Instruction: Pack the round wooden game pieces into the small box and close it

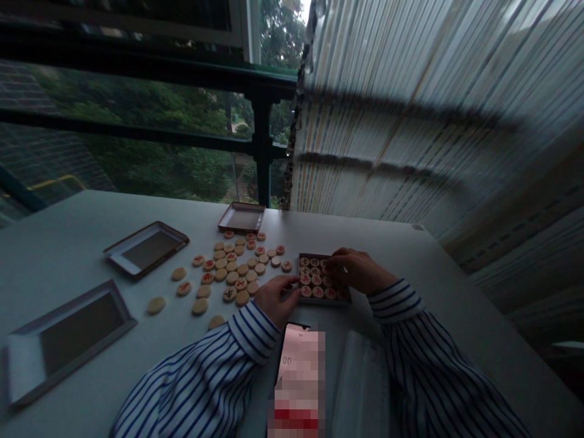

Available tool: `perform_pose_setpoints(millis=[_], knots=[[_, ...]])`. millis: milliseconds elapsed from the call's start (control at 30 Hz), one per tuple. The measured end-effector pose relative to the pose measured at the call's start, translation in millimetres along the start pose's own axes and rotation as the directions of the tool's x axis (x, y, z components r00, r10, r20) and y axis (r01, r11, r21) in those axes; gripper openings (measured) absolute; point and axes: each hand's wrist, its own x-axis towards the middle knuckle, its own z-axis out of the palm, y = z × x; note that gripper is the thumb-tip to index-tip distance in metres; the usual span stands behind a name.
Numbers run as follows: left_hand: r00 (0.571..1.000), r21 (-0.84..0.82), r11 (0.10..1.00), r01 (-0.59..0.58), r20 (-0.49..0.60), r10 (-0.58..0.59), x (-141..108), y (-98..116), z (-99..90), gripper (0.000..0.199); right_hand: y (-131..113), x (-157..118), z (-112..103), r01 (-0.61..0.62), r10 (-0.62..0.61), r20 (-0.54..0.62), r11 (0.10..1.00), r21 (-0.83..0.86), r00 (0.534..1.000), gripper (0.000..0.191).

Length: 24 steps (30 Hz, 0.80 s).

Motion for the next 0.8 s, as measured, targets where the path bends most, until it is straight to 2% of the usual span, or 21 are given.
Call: perform_pose_setpoints(millis=[200,433,800], knots=[[1.0,0.021,1.0,0.01,0.025,-0.011,0.0,-0.6,-0.6,0.027,1.5,-0.1,0.6,0.0,0.0,-0.004,1.0,-0.015,1.0,0.023],[1.0,0.018,1.0,-0.009,0.022,0.009,0.4,-3.9,0.5,0.026,-4.2,-0.2,-2.1,-0.008,0.013,0.068,0.997,-0.072,0.998,0.025],[0.999,0.026,0.999,-0.025,0.028,0.024,0.3,-1.9,-0.9,0.023,-6.4,-0.2,-4.1,-0.02,0.026,0.065,0.996,-0.092,0.998,0.022]])
